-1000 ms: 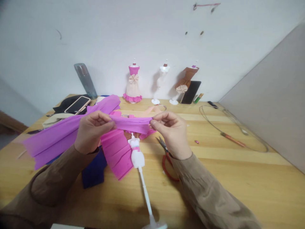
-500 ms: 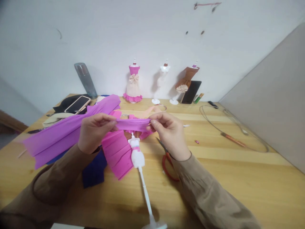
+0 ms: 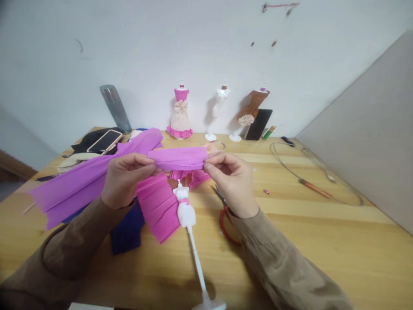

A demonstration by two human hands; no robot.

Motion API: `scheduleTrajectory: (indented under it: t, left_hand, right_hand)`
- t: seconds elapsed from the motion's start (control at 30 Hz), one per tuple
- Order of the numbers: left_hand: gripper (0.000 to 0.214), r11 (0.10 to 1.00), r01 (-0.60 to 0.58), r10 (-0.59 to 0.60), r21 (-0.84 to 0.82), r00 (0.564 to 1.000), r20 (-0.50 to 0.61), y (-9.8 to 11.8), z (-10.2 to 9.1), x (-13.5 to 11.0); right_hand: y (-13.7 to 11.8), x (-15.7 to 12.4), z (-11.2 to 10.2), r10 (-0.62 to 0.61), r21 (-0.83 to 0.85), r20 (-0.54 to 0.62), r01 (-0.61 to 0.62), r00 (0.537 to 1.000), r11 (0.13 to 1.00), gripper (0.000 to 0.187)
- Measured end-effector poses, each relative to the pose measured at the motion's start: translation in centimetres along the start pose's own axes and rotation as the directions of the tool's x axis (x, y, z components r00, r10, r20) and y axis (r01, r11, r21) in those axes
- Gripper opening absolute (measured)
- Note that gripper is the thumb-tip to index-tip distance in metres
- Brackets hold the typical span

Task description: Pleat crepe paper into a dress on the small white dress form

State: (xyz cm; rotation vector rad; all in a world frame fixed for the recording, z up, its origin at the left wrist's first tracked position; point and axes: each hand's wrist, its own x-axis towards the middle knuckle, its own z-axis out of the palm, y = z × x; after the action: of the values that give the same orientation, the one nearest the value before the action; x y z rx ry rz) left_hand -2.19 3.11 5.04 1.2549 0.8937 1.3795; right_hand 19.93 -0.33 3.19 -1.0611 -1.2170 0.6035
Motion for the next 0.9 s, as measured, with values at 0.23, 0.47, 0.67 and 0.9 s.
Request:
scheduleTrajectory:
  t: [0.23,0.47,0.67,0.9]
  left_hand:
    - [0.011,1.0,0.001,-0.001,-0.005,1.0,0.021,-0.02,0.0,0.1]
    - [0.013,1.0,0.002,-0.002,-0.015,0.999,0.04,0.06,-0.2,0.26]
    - [0.013,0.999,-0.039,0.039,-0.002,0.998,0.041,-0.19,-0.42,0.5]
    - [0.01,0.999,-0.046,0.047,-0.017,0.997,0.06,-0.28,-0.5,0.54]
  right_hand:
    - [0.17,-0.15,0.16,-0.033,-0.023,-0.04,0.032,0.999,0.999,0.008]
    - [-0.31,-0.13,0.17,-0.007,-0.028,0.041,0.009,0.999,1.0,0.012]
    - [-0.1,0.16,-0.06,0.066,0.072,0.18,-0.08,0.981,0.994,0.013]
    - [0.0,0.24,-0.26,0.048,0.064,0.151,-0.058,0.987,0.996,0.01]
